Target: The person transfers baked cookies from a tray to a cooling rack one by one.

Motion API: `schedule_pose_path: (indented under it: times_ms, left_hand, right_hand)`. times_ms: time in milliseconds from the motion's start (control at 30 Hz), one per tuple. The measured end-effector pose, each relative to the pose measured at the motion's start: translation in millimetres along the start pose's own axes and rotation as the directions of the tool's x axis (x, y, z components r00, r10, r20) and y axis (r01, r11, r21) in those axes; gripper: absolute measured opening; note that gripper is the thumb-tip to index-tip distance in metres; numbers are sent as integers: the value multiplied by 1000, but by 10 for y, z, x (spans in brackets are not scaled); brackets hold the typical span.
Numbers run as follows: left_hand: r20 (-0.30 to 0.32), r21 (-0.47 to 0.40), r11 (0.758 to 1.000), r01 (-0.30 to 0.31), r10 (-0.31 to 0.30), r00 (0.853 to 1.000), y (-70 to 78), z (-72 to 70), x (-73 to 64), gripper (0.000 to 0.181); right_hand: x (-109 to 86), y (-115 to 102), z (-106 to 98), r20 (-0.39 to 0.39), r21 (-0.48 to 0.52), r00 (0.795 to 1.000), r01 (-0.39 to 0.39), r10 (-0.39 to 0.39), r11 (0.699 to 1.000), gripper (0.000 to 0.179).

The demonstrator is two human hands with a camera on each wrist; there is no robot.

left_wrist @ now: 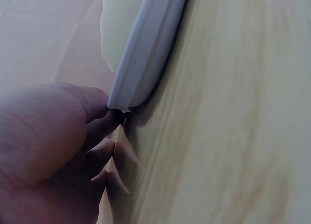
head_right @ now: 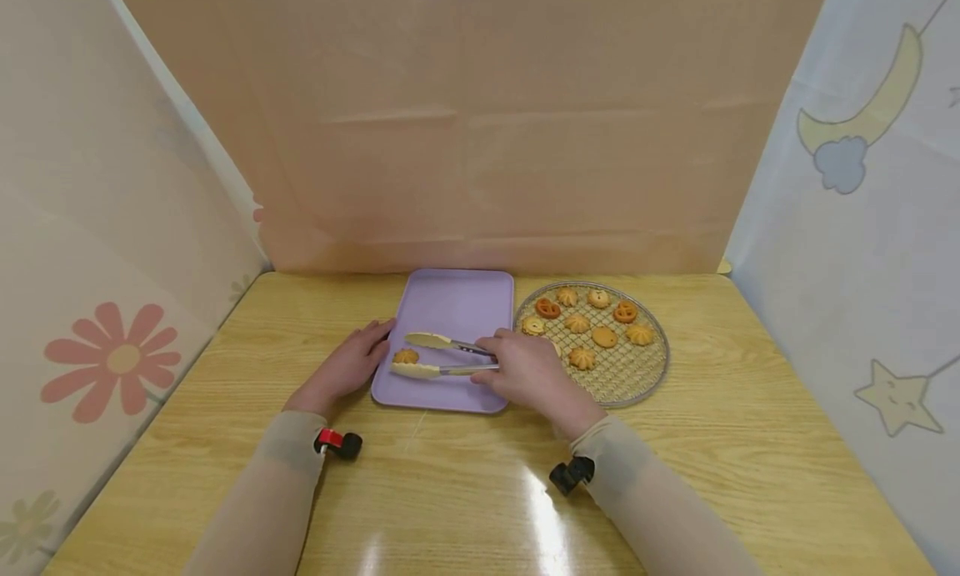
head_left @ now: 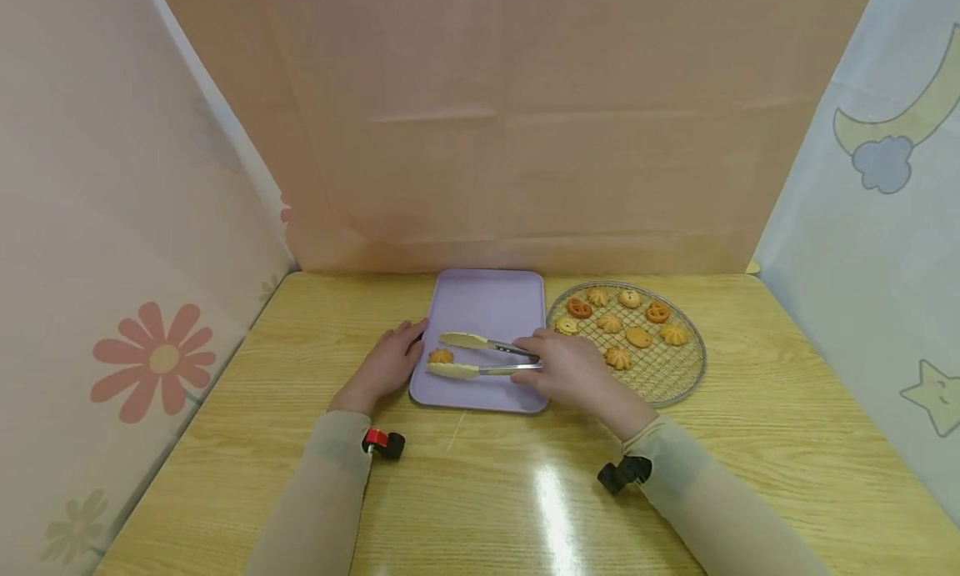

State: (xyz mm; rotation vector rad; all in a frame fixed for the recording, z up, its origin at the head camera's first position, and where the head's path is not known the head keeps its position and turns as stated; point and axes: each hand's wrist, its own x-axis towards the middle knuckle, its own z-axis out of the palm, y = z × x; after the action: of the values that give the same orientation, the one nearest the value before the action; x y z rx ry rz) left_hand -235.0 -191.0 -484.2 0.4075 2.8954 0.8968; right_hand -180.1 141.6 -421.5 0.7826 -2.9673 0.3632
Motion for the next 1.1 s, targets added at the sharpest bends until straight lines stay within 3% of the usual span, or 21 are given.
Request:
schedule_pose_path:
  times_ms: [300, 533, 833, 1100]
  left_hand:
    - [9, 10, 1000, 0, -1, 1000, 54, -40, -43, 54]
    - [17, 24, 1000, -5, 5, 1000, 240, -134, -143, 52]
    - [-9, 7, 1000, -18, 18, 1000, 43, -30, -60, 53]
    - [-2, -5, 1000, -16, 16, 1000, 38, -32, -57, 53]
  right_hand:
    - [5, 8, -2, -1, 22, 1000, -5, 5, 1000, 52]
    - [11, 22, 18, -26, 31, 1000, 5, -4, 1000, 46]
    - [7, 33, 34, -44, 34, 999, 10, -8, 999, 45]
    - [-5, 14, 29, -36, 32, 999, -3, 4, 999, 46]
